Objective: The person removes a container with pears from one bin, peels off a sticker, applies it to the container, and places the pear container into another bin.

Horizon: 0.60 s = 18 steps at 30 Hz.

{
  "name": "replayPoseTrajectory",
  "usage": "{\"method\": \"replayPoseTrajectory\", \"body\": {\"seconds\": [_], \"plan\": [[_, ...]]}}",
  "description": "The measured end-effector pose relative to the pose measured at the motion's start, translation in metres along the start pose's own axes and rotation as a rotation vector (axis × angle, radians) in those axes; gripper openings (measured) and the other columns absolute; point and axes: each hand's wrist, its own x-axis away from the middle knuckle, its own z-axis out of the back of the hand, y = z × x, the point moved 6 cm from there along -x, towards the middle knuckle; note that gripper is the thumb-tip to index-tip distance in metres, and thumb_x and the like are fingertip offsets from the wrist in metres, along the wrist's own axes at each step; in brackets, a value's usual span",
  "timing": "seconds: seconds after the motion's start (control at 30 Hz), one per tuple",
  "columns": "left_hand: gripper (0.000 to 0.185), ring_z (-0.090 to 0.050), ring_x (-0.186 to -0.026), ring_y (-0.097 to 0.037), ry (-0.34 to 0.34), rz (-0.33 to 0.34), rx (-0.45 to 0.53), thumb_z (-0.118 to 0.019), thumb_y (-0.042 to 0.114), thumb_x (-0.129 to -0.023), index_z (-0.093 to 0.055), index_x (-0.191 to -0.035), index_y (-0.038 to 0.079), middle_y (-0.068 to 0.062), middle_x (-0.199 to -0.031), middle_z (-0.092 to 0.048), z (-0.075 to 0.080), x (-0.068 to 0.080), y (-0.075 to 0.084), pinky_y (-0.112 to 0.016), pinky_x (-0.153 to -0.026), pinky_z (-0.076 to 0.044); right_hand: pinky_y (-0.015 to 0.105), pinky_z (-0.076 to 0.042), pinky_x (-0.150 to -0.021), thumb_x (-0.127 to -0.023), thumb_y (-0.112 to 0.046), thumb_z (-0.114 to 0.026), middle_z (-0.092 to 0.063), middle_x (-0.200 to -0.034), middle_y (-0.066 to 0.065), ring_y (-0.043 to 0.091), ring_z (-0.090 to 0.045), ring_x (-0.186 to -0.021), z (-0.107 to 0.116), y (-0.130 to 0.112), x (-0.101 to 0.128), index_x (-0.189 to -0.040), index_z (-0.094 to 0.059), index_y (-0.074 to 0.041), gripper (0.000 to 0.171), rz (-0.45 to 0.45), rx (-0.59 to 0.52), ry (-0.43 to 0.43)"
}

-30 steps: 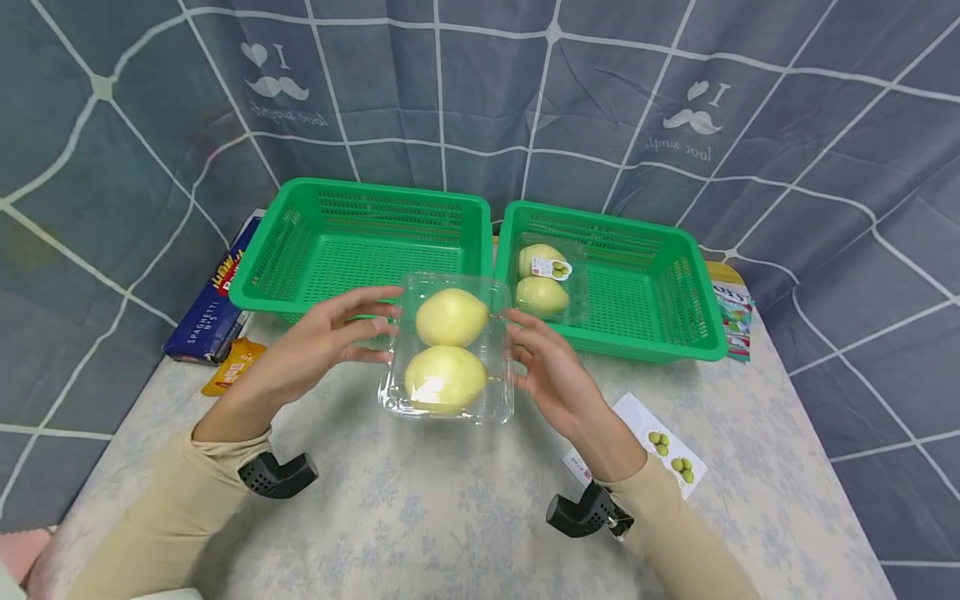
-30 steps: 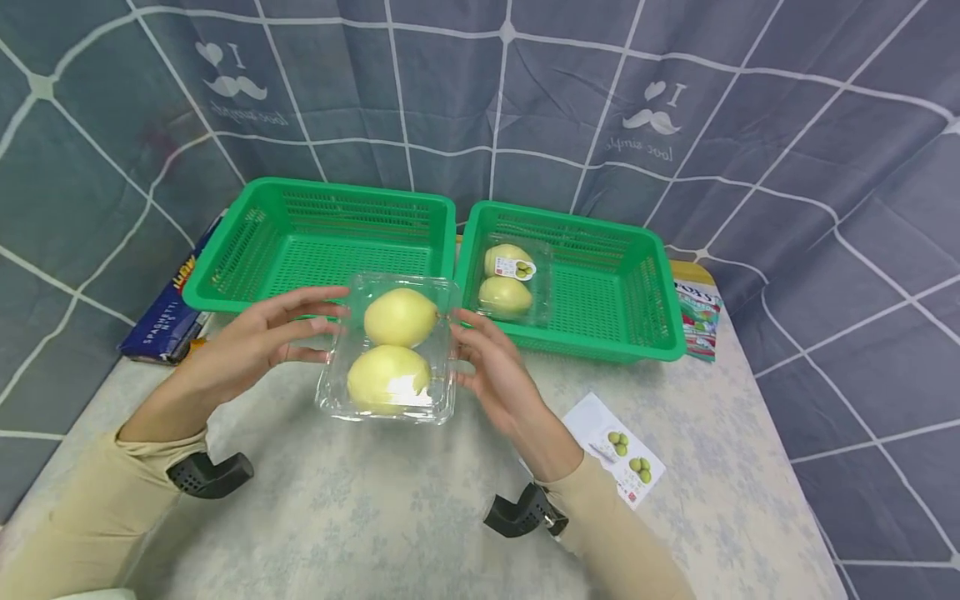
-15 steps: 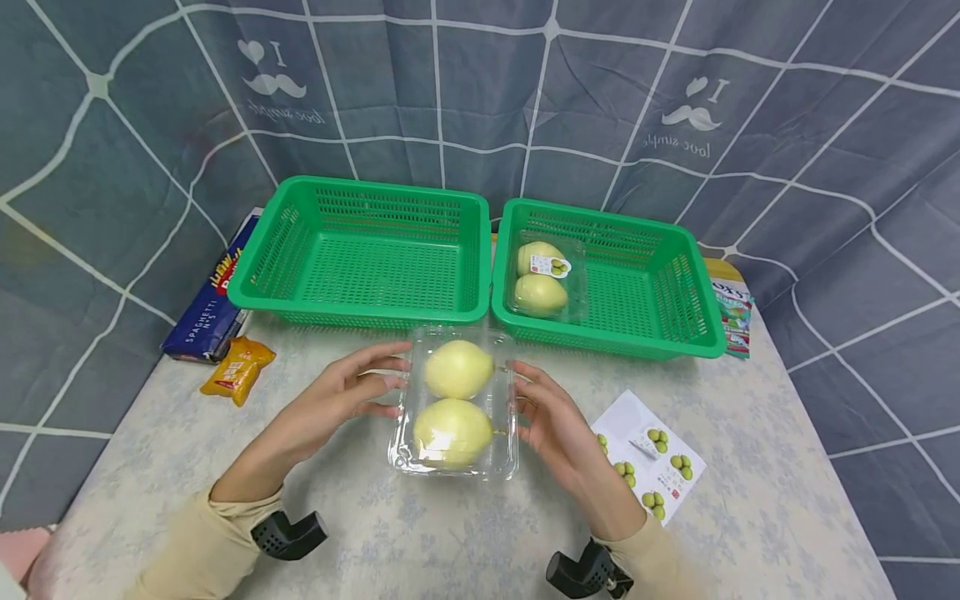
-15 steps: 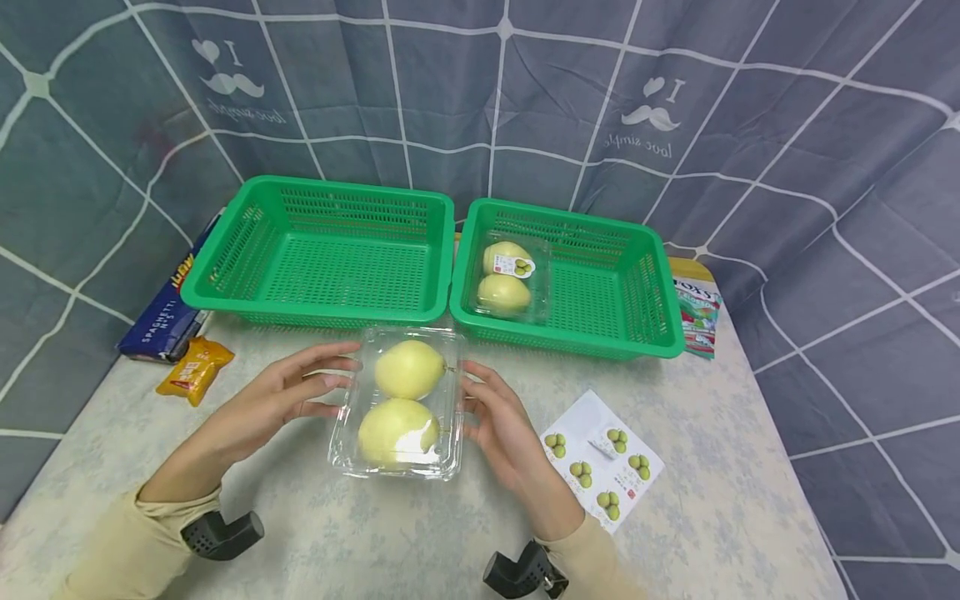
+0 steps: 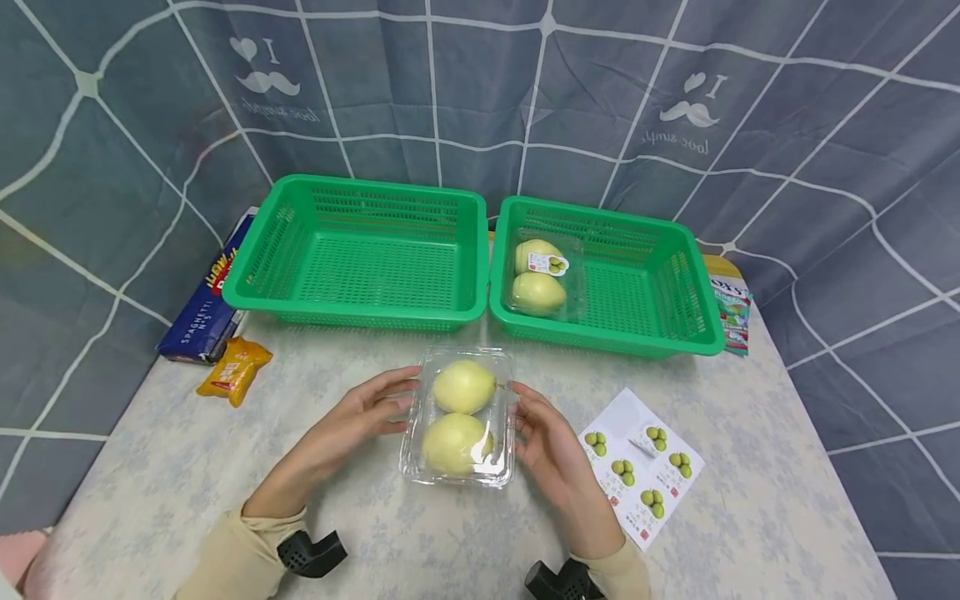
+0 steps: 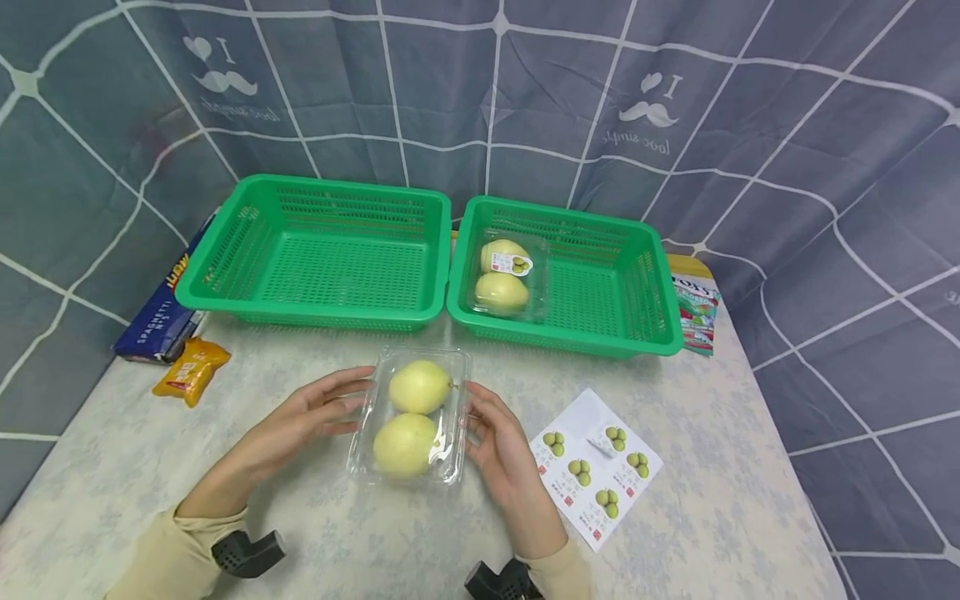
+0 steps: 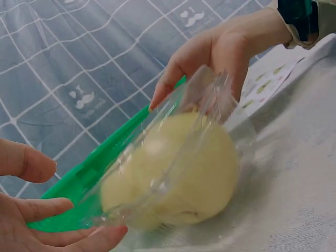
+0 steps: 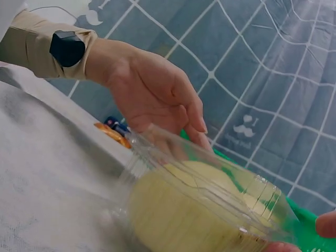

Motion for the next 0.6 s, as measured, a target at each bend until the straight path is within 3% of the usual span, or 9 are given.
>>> {"method": "replayPoseTrajectory", "body": {"seconds": [0.23, 0.33, 0.43, 0.53, 0.6], "plan": [[0.059, -0.031, -0.150, -0.041, 0.044, 0.029, 0.015, -0.050, 0.011, -0.101, -0.031, -0.157, 0.007, -0.020, -0.162, -0.031, 0.000, -0.005, -0.005, -0.050, -0.116, -0.038, 0.020, -0.048, -0.079, -0.105, -0.015, -0.040, -0.057, -0.103, -0.005, 0.007, -0.054, -0.098, 0.004, -0.002, -0.007, -0.146, -0.041, -0.003, 0.043, 0.024, -0.021, 0.025], [0.060, -0.028, -0.152, -0.039, 0.059, 0.037, 0.024, -0.051, 0.013, -0.100, -0.031, -0.157, 0.009, -0.018, -0.162, -0.031, 0.001, -0.007, -0.005, -0.050, -0.118, -0.033, 0.025, -0.052, -0.088, -0.105, -0.014, -0.042, -0.059, -0.117, -0.001, 0.010, -0.057, -0.105, 0.008, -0.008, -0.007, -0.146, -0.043, -0.001, 0.043, 0.068, 0.032, 0.054], [0.061, -0.026, -0.153, -0.038, 0.064, 0.044, 0.028, -0.051, 0.014, -0.100, -0.031, -0.157, 0.011, -0.017, -0.163, -0.030, 0.001, -0.008, -0.006, -0.052, -0.120, -0.030, 0.032, -0.051, -0.099, -0.104, -0.015, -0.052, -0.056, -0.135, 0.007, 0.014, -0.056, -0.118, 0.019, -0.028, -0.002, -0.146, -0.046, -0.003, 0.044, 0.224, 0.350, 0.132], [0.062, -0.025, -0.154, -0.039, 0.060, 0.046, 0.028, -0.051, 0.014, -0.100, -0.029, -0.158, 0.013, -0.017, -0.164, -0.028, 0.002, -0.007, -0.008, -0.053, -0.120, -0.029, 0.044, -0.047, -0.109, -0.099, -0.017, -0.064, -0.048, -0.145, 0.014, 0.025, -0.051, -0.129, 0.043, -0.059, 0.011, -0.146, -0.049, -0.006, 0.050, 0.385, 0.775, 0.304], [0.062, -0.025, -0.154, -0.039, 0.056, 0.044, 0.027, -0.051, 0.015, -0.100, -0.029, -0.158, 0.014, -0.017, -0.164, -0.028, 0.001, -0.007, -0.008, -0.054, -0.120, -0.029, 0.051, -0.043, -0.111, -0.096, -0.019, -0.069, -0.046, -0.147, 0.017, 0.032, -0.047, -0.133, 0.064, -0.079, 0.024, -0.145, -0.050, -0.007, 0.055, 0.418, 0.980, 0.413]]}}
